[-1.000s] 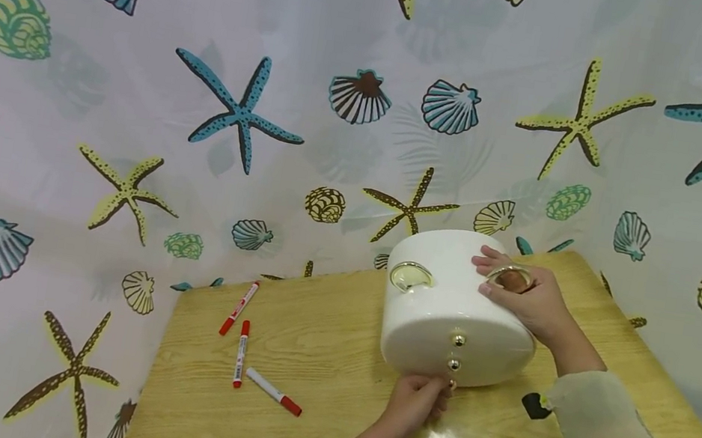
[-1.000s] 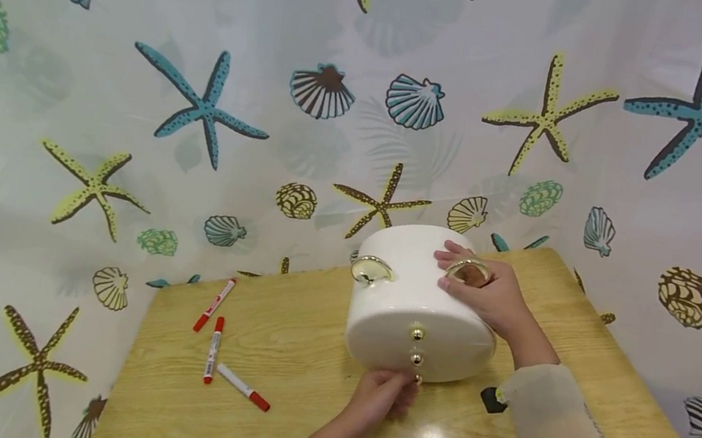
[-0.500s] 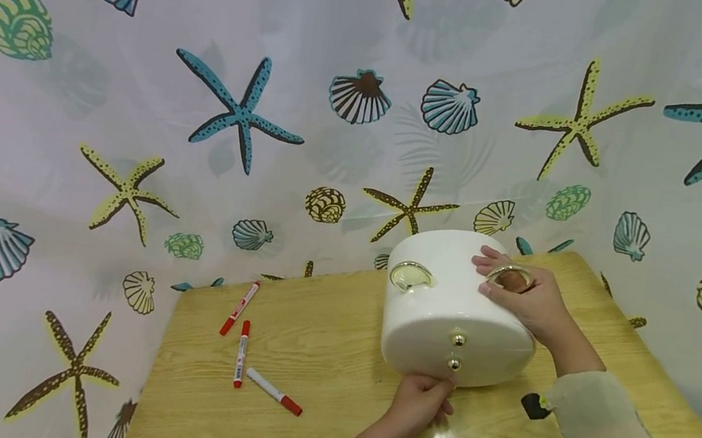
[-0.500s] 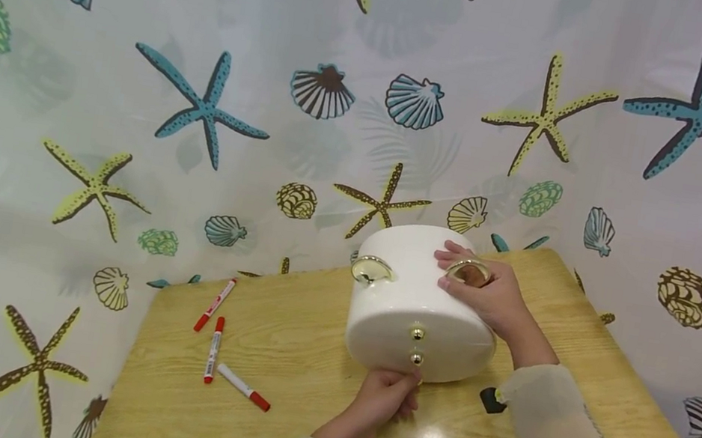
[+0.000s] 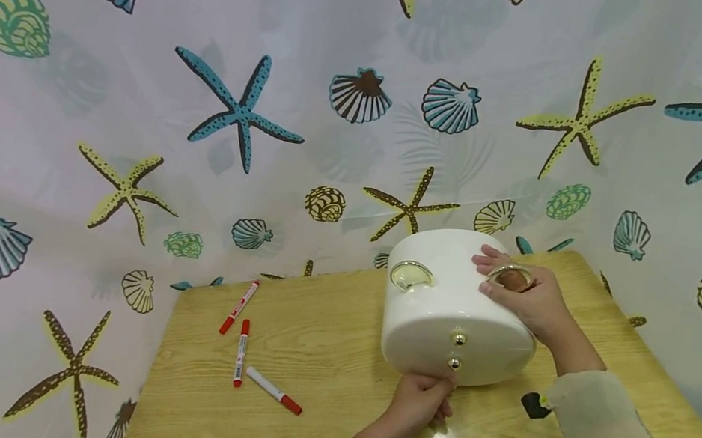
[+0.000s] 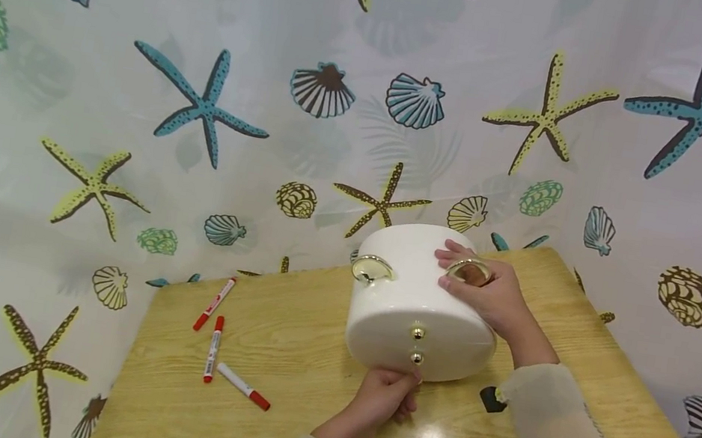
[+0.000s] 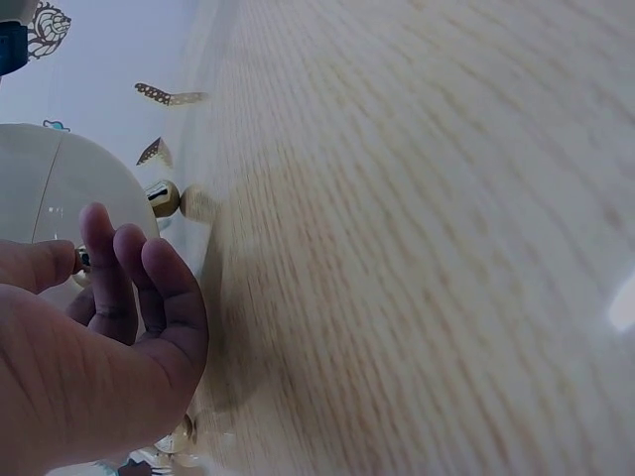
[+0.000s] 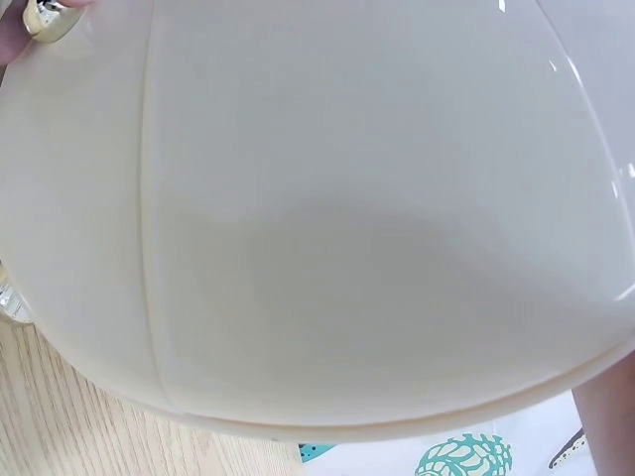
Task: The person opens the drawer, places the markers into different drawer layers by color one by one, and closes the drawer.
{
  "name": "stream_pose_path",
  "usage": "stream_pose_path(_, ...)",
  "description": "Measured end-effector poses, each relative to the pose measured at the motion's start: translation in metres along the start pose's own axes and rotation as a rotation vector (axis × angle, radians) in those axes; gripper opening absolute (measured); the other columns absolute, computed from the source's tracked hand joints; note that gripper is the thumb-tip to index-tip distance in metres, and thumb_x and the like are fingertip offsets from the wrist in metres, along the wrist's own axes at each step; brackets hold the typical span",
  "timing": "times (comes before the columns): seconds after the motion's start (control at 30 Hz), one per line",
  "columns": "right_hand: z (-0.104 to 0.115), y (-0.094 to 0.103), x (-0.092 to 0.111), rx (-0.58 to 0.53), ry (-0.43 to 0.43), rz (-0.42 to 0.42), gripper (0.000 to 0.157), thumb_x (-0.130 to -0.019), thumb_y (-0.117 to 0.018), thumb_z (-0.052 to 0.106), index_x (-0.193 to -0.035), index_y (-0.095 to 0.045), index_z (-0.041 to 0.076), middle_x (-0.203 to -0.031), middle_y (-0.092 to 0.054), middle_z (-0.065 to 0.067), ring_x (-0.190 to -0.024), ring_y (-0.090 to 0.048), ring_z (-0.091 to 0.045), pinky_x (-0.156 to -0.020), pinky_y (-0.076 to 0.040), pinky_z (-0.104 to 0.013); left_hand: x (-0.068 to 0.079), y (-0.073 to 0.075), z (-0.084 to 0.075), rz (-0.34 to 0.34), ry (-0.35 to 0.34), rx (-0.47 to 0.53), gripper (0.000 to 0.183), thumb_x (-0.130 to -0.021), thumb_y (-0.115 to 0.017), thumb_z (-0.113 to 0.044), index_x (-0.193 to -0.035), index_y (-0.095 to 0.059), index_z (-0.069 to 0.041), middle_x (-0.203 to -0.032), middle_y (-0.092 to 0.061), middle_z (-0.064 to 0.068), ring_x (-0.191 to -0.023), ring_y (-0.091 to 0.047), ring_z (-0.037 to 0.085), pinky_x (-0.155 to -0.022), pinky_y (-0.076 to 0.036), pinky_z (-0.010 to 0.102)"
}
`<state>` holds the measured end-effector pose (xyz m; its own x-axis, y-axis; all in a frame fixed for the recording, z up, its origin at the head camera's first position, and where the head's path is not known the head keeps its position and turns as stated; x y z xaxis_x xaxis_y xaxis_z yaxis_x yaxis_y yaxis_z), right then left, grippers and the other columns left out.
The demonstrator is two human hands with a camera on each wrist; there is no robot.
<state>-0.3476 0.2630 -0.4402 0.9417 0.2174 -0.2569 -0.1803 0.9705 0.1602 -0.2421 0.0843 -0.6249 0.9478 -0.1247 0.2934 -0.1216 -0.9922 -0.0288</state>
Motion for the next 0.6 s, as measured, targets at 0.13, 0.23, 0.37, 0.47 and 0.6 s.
stream_pose_path(0.13,0.0008,-0.0006,-0.0004,0.006,0.006,-0.002,0.037,-0.085,-0.077,0.013,-0.119,-0.069,-0.001,-0.132,-0.065,-0.005,-0.139,-0.042,-0.006,-0.107,-0.032,-0.007,0.0001,0.0006,0.0010,-0.002,-0.002,-0.001,0.043,-0.088,-0.070,-0.030,-0.082,-0.071,0.012,-0.052,-0.057,0.001,-0.043,-0.053,0.012,-0.044,-0.049,0.028)
stream_pose_path(0.23,0.0006,-0.0005,-0.0005,0.002,0.008,-0.002,0.038,-0.085,-0.077,0.012,-0.119,-0.069,-0.001,-0.131,-0.065,-0.005,-0.139,-0.043,-0.006,-0.107,-0.032,-0.007,0.0007,0.0006,0.0002,-0.002,-0.011,-0.005,0.044,-0.088,-0.070,-0.030,-0.081,-0.071,0.013,-0.051,-0.057,0.001,-0.041,-0.053,0.012,-0.044,-0.051,0.030)
stream_pose_path(0.37,-0.0003,-0.0007,-0.0004,-0.005,0.000,-0.001,0.038,-0.085,-0.077,0.012,-0.119,-0.068,-0.002,-0.132,-0.065,-0.004,-0.140,-0.042,-0.006,-0.107,-0.032,-0.007,0.0019,0.0009,0.0001,-0.003,-0.010,-0.001,0.046,-0.088,-0.071,-0.032,-0.081,-0.070,0.013,-0.050,-0.057,0.001,-0.040,-0.053,0.012,-0.042,-0.050,0.029)
stream_pose_path(0.47,-0.0009,-0.0010,-0.0004,-0.005,-0.011,-0.002,0.039,-0.085,-0.077,0.014,-0.120,-0.068,-0.001,-0.132,-0.065,-0.002,-0.140,-0.042,-0.005,-0.107,-0.032,-0.007,0.0022,0.0010,0.0016,-0.002,0.005,0.010,0.048,-0.088,-0.071,-0.033,-0.081,-0.069,0.015,-0.050,-0.057,0.000,-0.040,-0.052,0.012,-0.040,-0.048,0.026)
stream_pose_path(0.6,-0.0005,-0.0016,0.0000,0.000,-0.022,-0.005,0.039,-0.085,-0.077,0.015,-0.120,-0.068,0.000,-0.132,-0.065,-0.002,-0.139,-0.042,-0.004,-0.107,-0.032,-0.006,0.0015,0.0007,0.0024,-0.001,0.011,0.017,0.049,-0.088,-0.071,-0.033,-0.082,-0.069,0.015,-0.050,-0.056,-0.001,-0.040,-0.051,0.011,-0.039,-0.046,0.024)
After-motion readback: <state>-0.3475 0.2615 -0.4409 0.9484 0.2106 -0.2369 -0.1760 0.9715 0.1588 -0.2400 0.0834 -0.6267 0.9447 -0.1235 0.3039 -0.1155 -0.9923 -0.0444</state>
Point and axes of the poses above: each hand's wrist, its own x-axis away from the middle knuckle, its own y-axis out of the back of the hand, z = x × y, the point moved 9 cm from there along -x, towards the middle knuckle
